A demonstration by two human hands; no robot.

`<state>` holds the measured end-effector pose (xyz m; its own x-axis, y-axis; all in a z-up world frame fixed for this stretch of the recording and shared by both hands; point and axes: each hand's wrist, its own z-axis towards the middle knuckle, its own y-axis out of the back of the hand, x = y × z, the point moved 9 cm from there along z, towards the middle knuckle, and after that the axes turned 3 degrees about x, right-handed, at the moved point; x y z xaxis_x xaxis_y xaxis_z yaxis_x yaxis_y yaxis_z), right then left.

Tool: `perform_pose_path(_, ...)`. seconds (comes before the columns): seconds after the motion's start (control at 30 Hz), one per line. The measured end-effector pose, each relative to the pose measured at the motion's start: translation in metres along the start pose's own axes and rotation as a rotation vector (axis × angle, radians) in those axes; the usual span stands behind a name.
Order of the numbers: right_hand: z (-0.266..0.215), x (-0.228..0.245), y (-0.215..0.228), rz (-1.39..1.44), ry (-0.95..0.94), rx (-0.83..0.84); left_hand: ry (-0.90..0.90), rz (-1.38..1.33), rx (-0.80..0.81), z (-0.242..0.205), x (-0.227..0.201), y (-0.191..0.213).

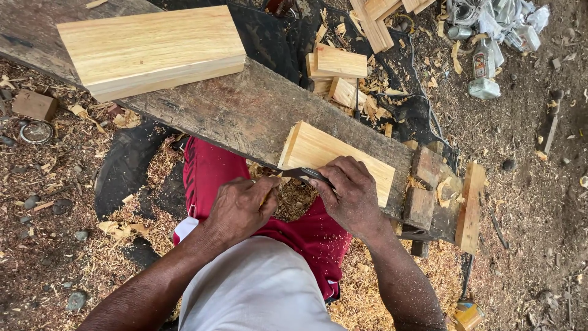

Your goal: Measure and mark wood using a square and pencil for joinery or cutting.

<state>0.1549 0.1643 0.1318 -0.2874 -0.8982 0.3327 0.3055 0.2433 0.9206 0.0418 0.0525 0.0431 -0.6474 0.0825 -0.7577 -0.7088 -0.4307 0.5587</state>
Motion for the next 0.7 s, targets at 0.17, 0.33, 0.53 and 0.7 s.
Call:
perform_pose_path(0.17, -0.001, -0.001, 0.000, -0.007, 0.003, -0.010, 0.035, -0.024, 0.007, 0.001, 0.001, 0.000)
perform_pose_path(0.33, 0.001, 0.002, 0.002, -0.014, 0.009, -0.013, 0.031, -0.011, 0.002, 0.003, -0.002, 0.000)
perform_pose_path(0.53, 0.001, 0.001, 0.001, -0.009, 0.002, -0.006, -0.013, -0.021, -0.013, 0.006, -0.014, 0.006)
perform_pose_path(0.7, 0.000, 0.000, 0.001, -0.003, 0.006, -0.016, -0.035, -0.007, -0.005, 0.010, -0.025, 0.016)
